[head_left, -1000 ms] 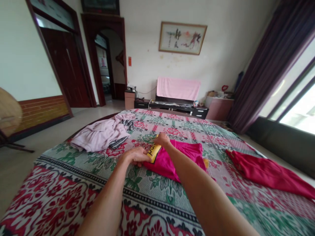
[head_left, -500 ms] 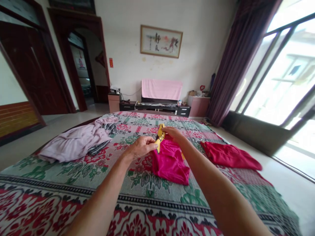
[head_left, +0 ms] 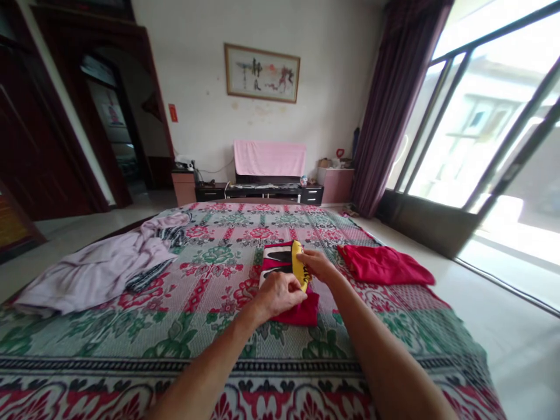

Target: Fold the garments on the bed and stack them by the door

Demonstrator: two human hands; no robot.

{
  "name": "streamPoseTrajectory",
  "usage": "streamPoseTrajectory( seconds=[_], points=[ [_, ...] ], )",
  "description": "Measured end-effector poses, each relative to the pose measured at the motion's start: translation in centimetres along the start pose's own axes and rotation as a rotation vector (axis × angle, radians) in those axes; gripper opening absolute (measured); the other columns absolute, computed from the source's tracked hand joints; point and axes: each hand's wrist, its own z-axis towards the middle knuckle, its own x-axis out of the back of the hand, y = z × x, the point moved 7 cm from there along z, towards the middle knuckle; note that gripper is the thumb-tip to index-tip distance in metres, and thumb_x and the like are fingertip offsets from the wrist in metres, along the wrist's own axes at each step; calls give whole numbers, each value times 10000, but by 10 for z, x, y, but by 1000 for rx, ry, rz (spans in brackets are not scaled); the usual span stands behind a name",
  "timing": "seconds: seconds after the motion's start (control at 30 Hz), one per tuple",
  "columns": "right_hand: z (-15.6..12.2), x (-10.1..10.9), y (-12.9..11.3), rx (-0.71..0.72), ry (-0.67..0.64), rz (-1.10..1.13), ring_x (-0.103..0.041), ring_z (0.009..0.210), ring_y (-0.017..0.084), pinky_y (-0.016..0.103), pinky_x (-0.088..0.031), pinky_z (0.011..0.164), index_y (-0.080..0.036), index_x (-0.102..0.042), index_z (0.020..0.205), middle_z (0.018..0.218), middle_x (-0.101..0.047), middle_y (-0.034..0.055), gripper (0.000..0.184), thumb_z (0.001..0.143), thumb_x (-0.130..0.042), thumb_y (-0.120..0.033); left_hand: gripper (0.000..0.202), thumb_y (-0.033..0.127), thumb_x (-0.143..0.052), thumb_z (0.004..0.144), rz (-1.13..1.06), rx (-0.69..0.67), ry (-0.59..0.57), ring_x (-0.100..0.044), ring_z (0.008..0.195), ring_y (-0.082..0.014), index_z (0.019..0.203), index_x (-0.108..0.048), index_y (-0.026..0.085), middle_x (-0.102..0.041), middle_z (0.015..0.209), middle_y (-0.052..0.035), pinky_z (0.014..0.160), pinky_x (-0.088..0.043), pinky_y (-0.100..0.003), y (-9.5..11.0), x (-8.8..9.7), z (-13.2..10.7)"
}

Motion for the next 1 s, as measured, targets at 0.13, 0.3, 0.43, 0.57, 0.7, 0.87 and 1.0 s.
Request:
streamPoseTrajectory(
  seconds=[0.13, 0.3, 0.43, 0.57, 0.7, 0.87, 1.0],
  points=[
    [6, 9, 3, 6, 132, -59, -579, 517, 120, 196, -436, 456, -154, -612, 937, 601, -599, -44, 327, 621, -696, -149, 227, 304, -608, 713, 40, -40, 61, -572, 596, -133, 823, -748, 164, -693, 673, -23, 564, -353, -236, 5, -2, -3],
    [9, 13, 2, 26, 170, -192, -596, 573, 126, 212, -464, 513, -162, -587, 1108, 679, -608, -34, 505, 611, -677, -158, 227, 314, -613, 721, 48, -38, 33, -592, 613, -143, 836, -750, 173, -703, 689, -28, 565, -360, -236, 8, -4, -5],
    [6, 24, -9, 112, 287, -515, -644, 763, 185, 271, -511, 652, -155, -595, 1165, 966, -666, 64, 553, 619, -668, -201, 303, 429, -567, 794, 39, -49, 32, -610, 625, -151, 772, -740, 182, -704, 683, -34, 587, -394, -242, 8, -1, -5],
    [0, 19, -29, 327, 341, -737, -624, 970, 222, 329, -496, 852, -175, -608, 1180, 1176, -620, 102, 458, 729, -572, -241, 304, 378, -508, 856, 197, -13, 267, -635, 745, -177, 805, -731, 179, -708, 785, -71, 723, -457, -277, -10, 18, -1],
    [-6, -11, -34, 571, 123, -890, -516, 1190, 230, 381, -401, 1009, -184, -614, 1159, 1299, -561, 109, 380, 805, -483, -224, 438, 437, -589, 806, 389, -122, 280, -542, 1147, -280, 1136, -671, 162, -616, 1222, -147, 985, -420, -389, -27, 10, 0],
    [-5, -26, -8, 503, -10, -1080, -363, 1329, 280, 559, -317, 1025, -184, -553, 1245, 1418, -461, 129, 406, 890, -376, -267, 681, 621, -461, 831, 480, -13, 78, -326, 1354, -371, 1345, -522, 178, -403, 1464, -172, 1055, -320, -573, -56, -19, -3],
    [-3, -24, 0, 481, 19, -1091, -353, 1335, 272, 546, -290, 1042, -188, -550, 1247, 1411, -472, 118, 404, 881, -399, -264, 713, 648, -472, 813, 497, 13, 53, -332, 1346, -380, 1354, -507, 184, -410, 1458, -174, 1047, -303, -609, -56, -23, -6]
  ],
)
